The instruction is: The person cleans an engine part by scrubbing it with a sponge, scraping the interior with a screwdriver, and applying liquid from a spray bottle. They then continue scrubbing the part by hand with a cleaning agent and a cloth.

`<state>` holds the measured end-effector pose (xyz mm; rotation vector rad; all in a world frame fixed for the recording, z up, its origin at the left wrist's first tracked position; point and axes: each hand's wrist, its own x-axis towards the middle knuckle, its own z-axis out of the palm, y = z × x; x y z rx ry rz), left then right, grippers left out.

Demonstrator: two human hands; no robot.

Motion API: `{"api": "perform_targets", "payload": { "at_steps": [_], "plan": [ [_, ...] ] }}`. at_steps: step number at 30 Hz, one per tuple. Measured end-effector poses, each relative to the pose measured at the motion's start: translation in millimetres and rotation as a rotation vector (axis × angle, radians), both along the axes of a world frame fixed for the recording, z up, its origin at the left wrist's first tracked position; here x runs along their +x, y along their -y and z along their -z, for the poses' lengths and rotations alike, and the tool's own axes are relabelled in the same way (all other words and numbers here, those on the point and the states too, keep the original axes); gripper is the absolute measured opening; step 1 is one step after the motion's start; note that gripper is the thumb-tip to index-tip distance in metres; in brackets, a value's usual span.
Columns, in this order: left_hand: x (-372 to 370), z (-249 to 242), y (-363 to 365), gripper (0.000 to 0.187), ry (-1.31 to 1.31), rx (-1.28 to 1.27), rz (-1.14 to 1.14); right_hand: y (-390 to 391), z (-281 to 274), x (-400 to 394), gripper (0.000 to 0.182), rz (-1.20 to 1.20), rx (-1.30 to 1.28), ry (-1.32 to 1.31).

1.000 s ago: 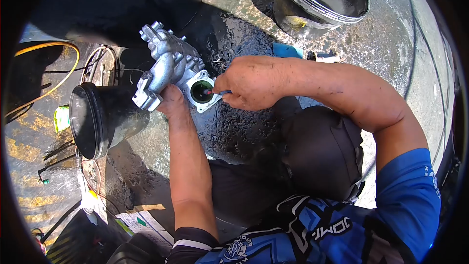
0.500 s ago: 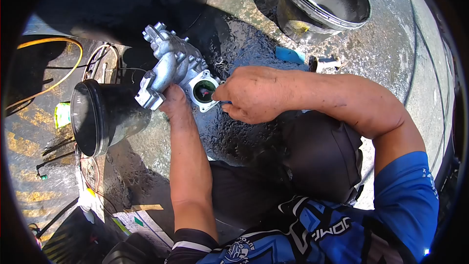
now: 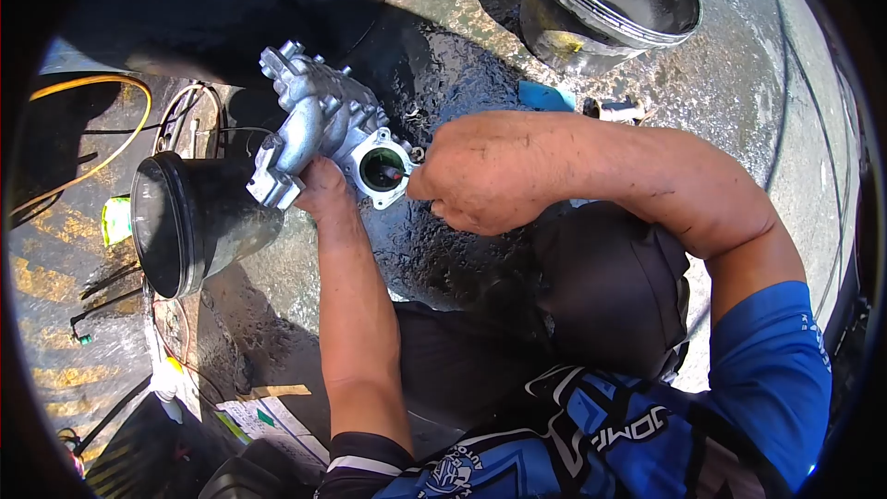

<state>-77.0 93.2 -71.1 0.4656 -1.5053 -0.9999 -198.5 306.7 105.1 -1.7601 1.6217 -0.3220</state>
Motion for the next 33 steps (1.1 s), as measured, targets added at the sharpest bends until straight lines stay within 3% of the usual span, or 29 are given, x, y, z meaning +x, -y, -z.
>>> {"api": "perform_targets", "payload": {
  "at_steps": [1, 4, 5, 6, 8, 10, 12, 13, 16, 19, 20, 22, 23, 24, 25, 30, 32, 33],
  "plan": [
    [4, -2, -2, 0.034, 0.07, 0.157, 0.03, 5, 11, -4, 0.022, 0.0, -0.008, 0.006],
    [7, 1, 3, 0.03, 0.064, 0.033, 0.089, 4, 14, -2, 0.024, 0.034, -0.037, 0.034],
    [5, -2, 7, 0.03, 0.147, -0.055, -0.013, -1, 10, -1, 0.025, 0.039, -0.048, 0.044],
    [1, 1, 2, 0.029, -0.04, -0.083, 0.045, -3, 10, 0, 0.026, 0.04, -0.052, 0.057],
    [1, 3, -4, 0.027, 0.019, 0.026, -0.052, -3, 23, 0, 0.03, 0.11, -0.041, 0.067],
    [8, 4, 3, 0.024, 0.012, 0.015, 0.168, -4, 20, -2, 0.032, 0.129, -0.08, 0.082],
    [5, 8, 6, 0.025, -0.026, -0.09, 0.088, -3, 9, 0, 0.033, 0.153, -0.055, 0.067],
    [3, 19, 9, 0.031, 0.024, -0.106, -0.095, 0, 21, 0, 0.033, 0.165, -0.078, 0.06],
    [5, 5, -2, 0.036, 0.068, 0.123, 0.099, -13, 24, 1, 0.035, 0.192, -0.138, 0.075],
    [-2, 10, 2, 0.034, -0.029, -0.059, -0.052, -14, 18, -3, 0.037, 0.207, -0.174, 0.17],
    [5, 0, 0, 0.029, 0.211, -0.193, -0.188, -11, 24, -1, 0.037, 0.206, -0.136, 0.151],
    [3, -3, -5, 0.027, 0.146, 0.02, -0.061, -2, 33, -1, 0.036, 0.226, -0.085, 0.088],
    [3, 1, -1, 0.026, 0.104, -0.056, -0.056, -4, 20, 5, 0.036, 0.19, -0.063, 0.128],
    [1, -1, 1, 0.025, 0.061, -0.135, -0.048, -8, 22, 6, 0.037, 0.131, -0.232, 0.135],
    [4, -2, -1, 0.024, 0.206, -0.115, -0.126, -10, 23, 0, 0.038, 0.176, -0.176, 0.159],
    [4, 2, 2, 0.022, 0.064, -0.029, 0.06, -7, 33, -2, 0.038, 0.201, -0.048, 0.136],
    [10, -6, 1, 0.037, 0.217, -0.172, 0.014, -10, 35, -3, 0.039, 0.153, -0.066, 0.151],
    [6, -2, -4, 0.031, 0.197, -0.163, -0.09, 0, 45, -2, 0.04, 0.146, -0.14, 0.136]
  ]
}}
